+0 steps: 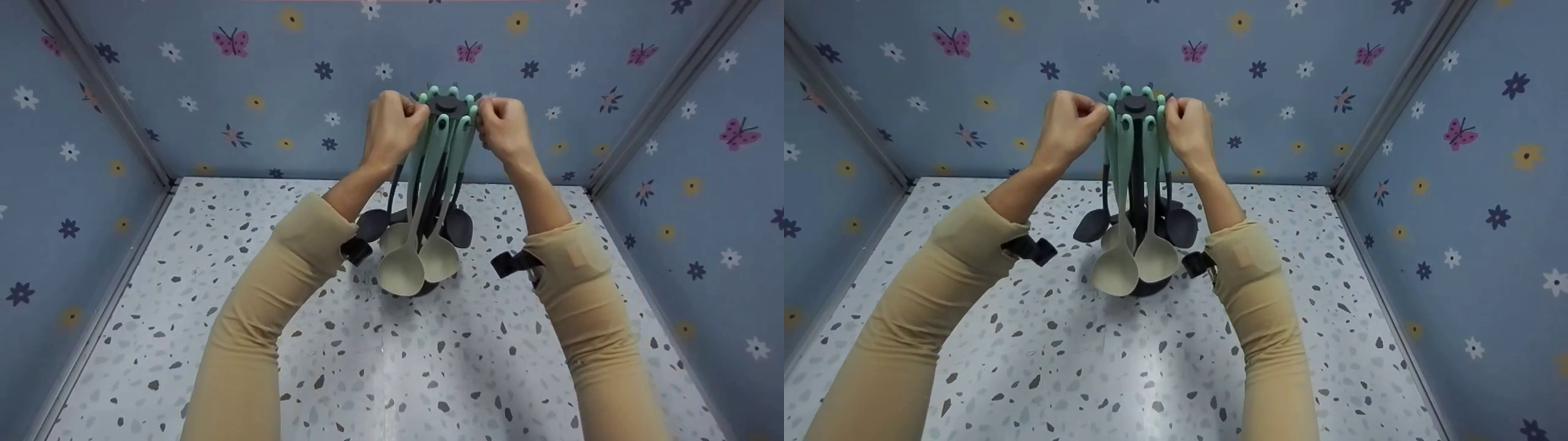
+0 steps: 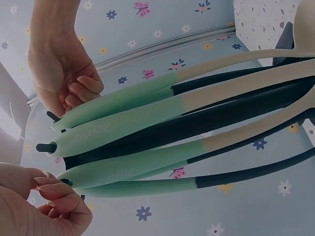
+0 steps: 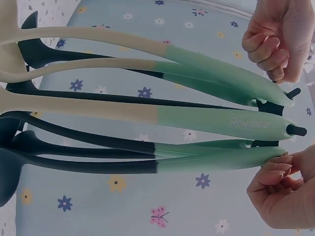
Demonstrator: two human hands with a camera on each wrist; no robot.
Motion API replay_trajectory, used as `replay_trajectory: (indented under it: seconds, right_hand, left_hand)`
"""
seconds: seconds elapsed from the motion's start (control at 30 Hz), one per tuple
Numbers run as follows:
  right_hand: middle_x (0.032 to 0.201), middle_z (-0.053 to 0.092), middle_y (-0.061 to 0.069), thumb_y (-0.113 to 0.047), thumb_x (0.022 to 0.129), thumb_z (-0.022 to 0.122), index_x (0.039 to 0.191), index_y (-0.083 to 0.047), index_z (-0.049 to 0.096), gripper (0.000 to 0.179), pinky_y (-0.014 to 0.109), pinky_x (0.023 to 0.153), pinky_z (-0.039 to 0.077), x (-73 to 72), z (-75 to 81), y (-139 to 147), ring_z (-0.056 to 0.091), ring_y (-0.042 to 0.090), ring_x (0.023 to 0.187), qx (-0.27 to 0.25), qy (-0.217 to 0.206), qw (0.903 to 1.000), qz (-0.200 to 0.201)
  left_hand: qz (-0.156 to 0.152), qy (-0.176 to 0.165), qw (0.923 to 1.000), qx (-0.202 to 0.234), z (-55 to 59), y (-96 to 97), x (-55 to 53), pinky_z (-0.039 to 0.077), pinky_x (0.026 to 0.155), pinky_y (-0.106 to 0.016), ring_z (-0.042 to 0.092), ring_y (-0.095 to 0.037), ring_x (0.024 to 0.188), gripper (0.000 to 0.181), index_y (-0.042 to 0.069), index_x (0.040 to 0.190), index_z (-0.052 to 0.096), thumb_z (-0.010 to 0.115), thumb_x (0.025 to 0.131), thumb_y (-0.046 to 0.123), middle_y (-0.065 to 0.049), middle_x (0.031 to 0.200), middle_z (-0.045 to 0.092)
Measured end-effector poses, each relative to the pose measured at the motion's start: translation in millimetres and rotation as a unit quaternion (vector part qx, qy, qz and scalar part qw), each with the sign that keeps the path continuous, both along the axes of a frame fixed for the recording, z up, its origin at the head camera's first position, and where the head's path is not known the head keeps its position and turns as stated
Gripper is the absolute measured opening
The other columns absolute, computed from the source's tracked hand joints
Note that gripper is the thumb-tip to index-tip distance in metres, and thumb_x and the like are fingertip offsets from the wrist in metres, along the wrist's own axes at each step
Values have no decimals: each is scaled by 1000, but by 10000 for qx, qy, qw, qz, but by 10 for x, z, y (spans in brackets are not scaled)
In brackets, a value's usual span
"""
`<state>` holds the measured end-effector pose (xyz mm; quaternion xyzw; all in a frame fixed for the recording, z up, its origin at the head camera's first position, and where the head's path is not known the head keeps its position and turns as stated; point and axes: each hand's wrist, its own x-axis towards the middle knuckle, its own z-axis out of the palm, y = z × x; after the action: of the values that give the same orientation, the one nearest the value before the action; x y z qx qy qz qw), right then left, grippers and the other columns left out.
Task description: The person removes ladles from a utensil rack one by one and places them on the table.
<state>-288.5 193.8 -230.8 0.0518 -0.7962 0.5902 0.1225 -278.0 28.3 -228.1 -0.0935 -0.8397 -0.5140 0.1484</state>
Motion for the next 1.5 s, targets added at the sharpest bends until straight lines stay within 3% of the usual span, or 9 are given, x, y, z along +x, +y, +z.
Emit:
replay_trajectory:
  seconds: [0.33, 0.53, 0.7, 0.87, 1.13, 1.37, 1.5]
  right_hand:
    - [48, 34, -1, -11, 93, 39, 54, -8, 40, 40, 17, 37, 25, 56, -41, -58, 30, 7, 39, -123, 139, 9996, 190]
    - [49, 35, -1, -13, 94, 41, 55, -9, 40, 39, 17, 38, 26, 68, -66, -72, 31, 7, 40, -168, 248, 9994, 158]
    - [48, 37, -3, -10, 93, 43, 53, -10, 40, 40, 17, 39, 26, 170, -53, -108, 33, 5, 40, 122, 941, 9955, 78]
    - [49, 37, -4, -4, 92, 45, 54, -10, 40, 39, 17, 42, 24, 310, -13, -194, 31, 3, 43, 588, 1815, 9813, -251]
    - [54, 43, -4, -7, 88, 55, 60, -7, 48, 29, 17, 45, 27, 323, -98, -192, 35, 3, 47, 458, 2271, 9698, -756]
    - [67, 52, 2, -6, 86, 58, 79, 1, 53, 11, 17, 50, 38, 317, -189, -171, 47, 9, 58, 306, 2748, 9592, -584]
    - [82, 61, 10, -4, 85, 59, 91, 9, 57, 14, 21, 55, 46, 296, -217, -163, 56, 15, 71, 155, 2919, 9559, -301]
  left_hand:
    - [-236, 283, 9993, -73, -7, -96, 89, 16, 43, -20, 17, -9, 41, 40, 11, 48, 27, 45, 83, 5, 0, 47, 20]
    - [-182, 186, 9997, 31, -16, -124, 85, 18, 42, -19, 19, -8, 41, 38, 12, 49, 27, 45, 82, 5, 0, 47, 22]
    - [-144, 131, 9997, 118, -41, -117, 77, 20, 43, -18, 24, -8, 42, 37, 12, 49, 29, 45, 82, 6, 1, 47, 26]
    - [-163, 187, 9990, 378, -75, -118, 63, 23, 45, -19, 29, -8, 44, 38, 12, 49, 31, 47, 83, 6, 1, 48, 29]
    - [-277, 381, 9965, 687, -141, -107, 46, 25, 47, -20, 31, -9, 46, 39, 11, 49, 33, 48, 84, 5, 0, 48, 32]
    - [-300, 582, 9937, 905, -192, -100, 41, 27, 48, -20, 32, -9, 49, 38, 11, 51, 37, 50, 86, 6, 1, 51, 34]
    - [-348, 706, 9905, 1128, -210, -94, 38, 28, 48, -20, 34, -9, 50, 35, 10, 52, 40, 51, 85, 6, 0, 52, 37]
